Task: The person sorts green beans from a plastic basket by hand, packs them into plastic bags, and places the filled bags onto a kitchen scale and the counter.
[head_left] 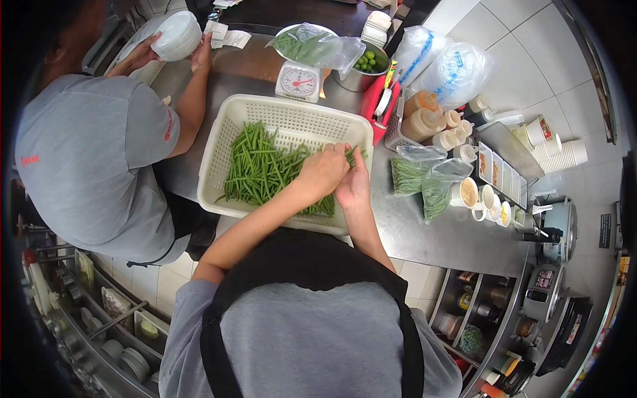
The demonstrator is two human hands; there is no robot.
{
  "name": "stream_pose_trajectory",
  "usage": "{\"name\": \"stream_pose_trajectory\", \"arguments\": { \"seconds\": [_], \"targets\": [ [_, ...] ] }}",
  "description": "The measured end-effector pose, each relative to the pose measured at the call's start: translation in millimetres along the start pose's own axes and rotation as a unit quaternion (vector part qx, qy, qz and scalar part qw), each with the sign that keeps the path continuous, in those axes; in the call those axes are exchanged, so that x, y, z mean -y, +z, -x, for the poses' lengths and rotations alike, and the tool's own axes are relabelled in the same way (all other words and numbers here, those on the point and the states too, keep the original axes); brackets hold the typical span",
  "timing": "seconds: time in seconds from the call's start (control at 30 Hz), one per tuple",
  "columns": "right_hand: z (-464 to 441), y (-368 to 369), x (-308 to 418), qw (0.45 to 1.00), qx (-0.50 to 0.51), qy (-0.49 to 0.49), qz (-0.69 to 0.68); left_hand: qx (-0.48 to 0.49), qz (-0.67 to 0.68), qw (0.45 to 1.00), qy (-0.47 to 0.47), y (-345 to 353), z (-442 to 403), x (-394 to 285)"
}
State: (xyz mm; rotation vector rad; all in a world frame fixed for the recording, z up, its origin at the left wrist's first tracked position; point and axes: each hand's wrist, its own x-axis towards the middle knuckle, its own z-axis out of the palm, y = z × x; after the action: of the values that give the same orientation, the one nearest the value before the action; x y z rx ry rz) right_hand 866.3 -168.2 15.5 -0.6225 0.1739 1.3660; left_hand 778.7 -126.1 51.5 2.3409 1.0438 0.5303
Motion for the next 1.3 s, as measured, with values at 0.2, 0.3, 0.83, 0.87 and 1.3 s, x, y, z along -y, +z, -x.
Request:
{"name": "stream_pose_trajectory", "arguments": {
  "seconds": [0.2, 0.3, 0.83, 0.87, 1.3],
  "targets": [
    [0, 11, -1, 0.998, 0.001, 0.046, 0.043, 0.024, -0.147, 0.988, 0.049, -25, 5, -6],
    [-12, 7, 17, 0.996, 0.069, 0.052, 0.031, -0.047, -0.015, 0.997, 0.063, -55, 9, -10],
    [0, 66, 23, 0.988, 0.116, -0.073, -0.074, -0.061, 0.803, 0.523, -0.279, -47, -12, 17],
    [1, 61, 37, 0.983, 0.144, -0.077, -0.080, -0.067, 0.736, 0.631, -0.238, -55, -19, 28],
    [29, 29, 69, 0.976, 0.158, -0.025, -0.149, 0.308, -0.232, 0.922, -0.036, 16, -19, 99]
  ]
}}
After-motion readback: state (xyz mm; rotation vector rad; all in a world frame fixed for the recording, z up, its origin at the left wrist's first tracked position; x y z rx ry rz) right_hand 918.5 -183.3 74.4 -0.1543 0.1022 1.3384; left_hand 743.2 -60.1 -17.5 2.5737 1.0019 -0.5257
